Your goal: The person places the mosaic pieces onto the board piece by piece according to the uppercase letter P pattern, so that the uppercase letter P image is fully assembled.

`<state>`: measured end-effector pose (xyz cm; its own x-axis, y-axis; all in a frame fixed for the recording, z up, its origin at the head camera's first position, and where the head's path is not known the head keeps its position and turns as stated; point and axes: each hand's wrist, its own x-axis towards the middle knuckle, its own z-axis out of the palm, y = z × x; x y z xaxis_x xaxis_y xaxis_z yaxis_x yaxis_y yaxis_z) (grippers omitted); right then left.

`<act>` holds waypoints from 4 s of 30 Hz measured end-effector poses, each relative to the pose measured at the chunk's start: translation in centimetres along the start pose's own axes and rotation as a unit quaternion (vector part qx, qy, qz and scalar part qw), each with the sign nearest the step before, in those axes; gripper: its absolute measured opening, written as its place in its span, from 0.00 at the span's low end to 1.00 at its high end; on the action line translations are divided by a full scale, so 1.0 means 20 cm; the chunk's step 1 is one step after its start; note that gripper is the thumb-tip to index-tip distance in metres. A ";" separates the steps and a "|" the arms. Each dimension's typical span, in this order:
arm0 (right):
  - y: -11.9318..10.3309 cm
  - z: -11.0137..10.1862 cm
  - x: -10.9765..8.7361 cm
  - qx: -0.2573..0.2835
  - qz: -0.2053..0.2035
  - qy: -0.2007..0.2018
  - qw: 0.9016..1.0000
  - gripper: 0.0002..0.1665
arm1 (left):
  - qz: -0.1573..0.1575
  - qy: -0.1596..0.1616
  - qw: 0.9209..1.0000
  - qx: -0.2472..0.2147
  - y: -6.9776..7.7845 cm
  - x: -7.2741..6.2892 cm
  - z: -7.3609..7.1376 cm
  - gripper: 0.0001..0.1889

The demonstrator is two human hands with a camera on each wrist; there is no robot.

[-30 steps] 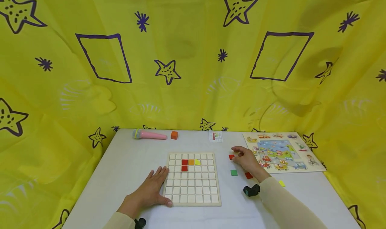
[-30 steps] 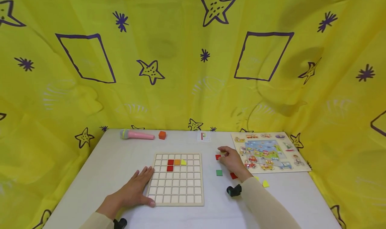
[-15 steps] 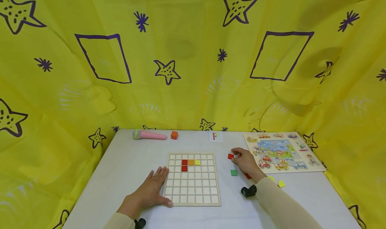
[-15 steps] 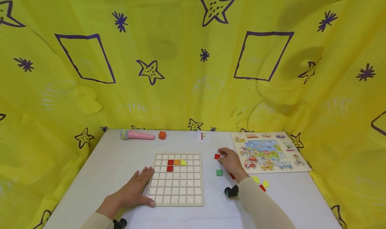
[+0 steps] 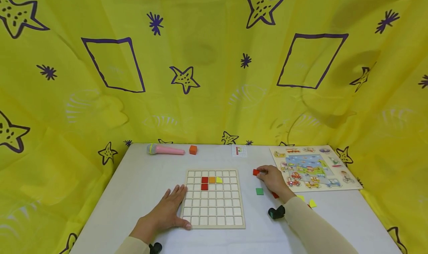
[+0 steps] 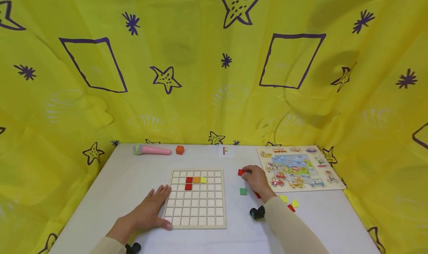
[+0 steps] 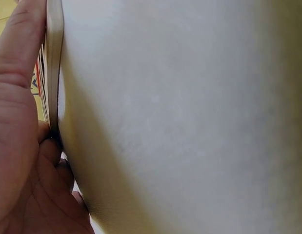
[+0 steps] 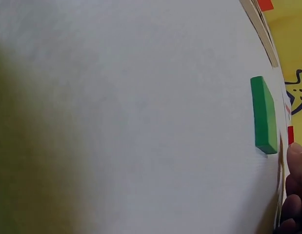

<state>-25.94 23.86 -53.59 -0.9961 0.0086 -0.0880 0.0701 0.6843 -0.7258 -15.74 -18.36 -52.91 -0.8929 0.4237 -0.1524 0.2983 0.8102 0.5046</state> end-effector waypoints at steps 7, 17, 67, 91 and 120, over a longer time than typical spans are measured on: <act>0.00 -0.01 0.00 0.043 0.012 0.015 0.999 0.20 | 0.000 0.000 1.000 -0.003 0.00 0.00 0.00 0.72; -0.02 -0.01 -0.01 0.124 0.024 0.052 0.991 0.18 | 0.001 -0.002 1.000 -0.002 0.01 0.00 -0.01 0.72; -0.29 0.19 -0.16 0.237 -0.077 0.059 0.967 0.15 | 0.000 -0.004 1.000 -0.009 0.01 0.00 0.00 0.71; -0.47 0.48 -0.29 0.212 -0.112 -0.035 0.970 0.12 | -0.003 -0.008 1.000 -0.001 0.01 0.00 0.00 0.71; -0.58 0.67 -0.37 0.065 -0.150 -0.032 0.986 0.11 | 0.007 0.000 1.000 -0.001 0.01 -0.01 -0.01 0.71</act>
<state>-18.58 6.08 -53.53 -0.9680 -0.2290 0.1032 -0.2160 0.5494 -0.8072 -15.54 -18.32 -52.58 -0.8887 0.4352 -0.1442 0.3105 0.8028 0.5090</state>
